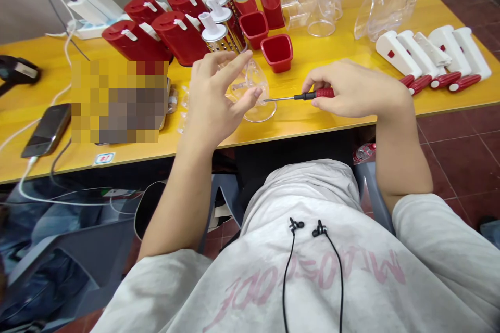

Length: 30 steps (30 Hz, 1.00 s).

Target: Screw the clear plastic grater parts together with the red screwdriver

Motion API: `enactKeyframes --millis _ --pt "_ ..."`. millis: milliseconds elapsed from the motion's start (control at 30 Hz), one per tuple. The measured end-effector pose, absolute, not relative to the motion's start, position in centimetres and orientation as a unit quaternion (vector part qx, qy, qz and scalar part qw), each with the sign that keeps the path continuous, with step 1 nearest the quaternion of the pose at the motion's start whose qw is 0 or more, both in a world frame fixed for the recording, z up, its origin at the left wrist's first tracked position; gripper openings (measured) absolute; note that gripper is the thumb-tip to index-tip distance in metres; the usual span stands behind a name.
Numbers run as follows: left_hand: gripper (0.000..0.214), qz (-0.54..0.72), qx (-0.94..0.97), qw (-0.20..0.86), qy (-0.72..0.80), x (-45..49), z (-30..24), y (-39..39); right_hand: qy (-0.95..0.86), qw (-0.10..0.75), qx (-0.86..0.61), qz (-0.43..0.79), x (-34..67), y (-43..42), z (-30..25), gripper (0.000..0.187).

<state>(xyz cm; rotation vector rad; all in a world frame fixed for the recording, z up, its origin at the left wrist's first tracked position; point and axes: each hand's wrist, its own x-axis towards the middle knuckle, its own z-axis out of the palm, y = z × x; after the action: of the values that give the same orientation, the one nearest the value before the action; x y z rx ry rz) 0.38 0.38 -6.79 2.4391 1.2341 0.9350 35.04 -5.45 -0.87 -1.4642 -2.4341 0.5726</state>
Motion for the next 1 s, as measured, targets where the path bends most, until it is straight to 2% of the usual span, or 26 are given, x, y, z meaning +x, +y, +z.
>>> enactKeyframes --millis 167,300,533,767,1000 --pt "0.101 0.309 0.834 0.111 0.443 0.6 -6.7 0.3 -0.834 0.126 -0.502 0.192 34.9 -5.4 -0.9 0.023" --pt "0.104 0.316 0.824 0.119 0.456 0.7 -6.7 0.3 -0.835 0.137 -0.498 0.19 35.0 -5.0 -1.3 0.03" --pt "0.081 0.321 0.822 0.083 0.463 1.3 -5.9 -1.0 -0.834 0.136 -0.5 0.189 34.9 -5.1 -1.3 0.036" --pt "0.082 0.313 0.81 0.065 0.491 2.1 -5.6 -1.6 -0.836 0.126 -0.499 0.193 35.0 -5.1 -1.3 0.025" --pt "0.089 0.309 0.817 0.036 0.485 1.7 -6.5 -0.8 -0.836 0.143 -0.491 0.198 35.3 -4.8 -1.7 0.039"
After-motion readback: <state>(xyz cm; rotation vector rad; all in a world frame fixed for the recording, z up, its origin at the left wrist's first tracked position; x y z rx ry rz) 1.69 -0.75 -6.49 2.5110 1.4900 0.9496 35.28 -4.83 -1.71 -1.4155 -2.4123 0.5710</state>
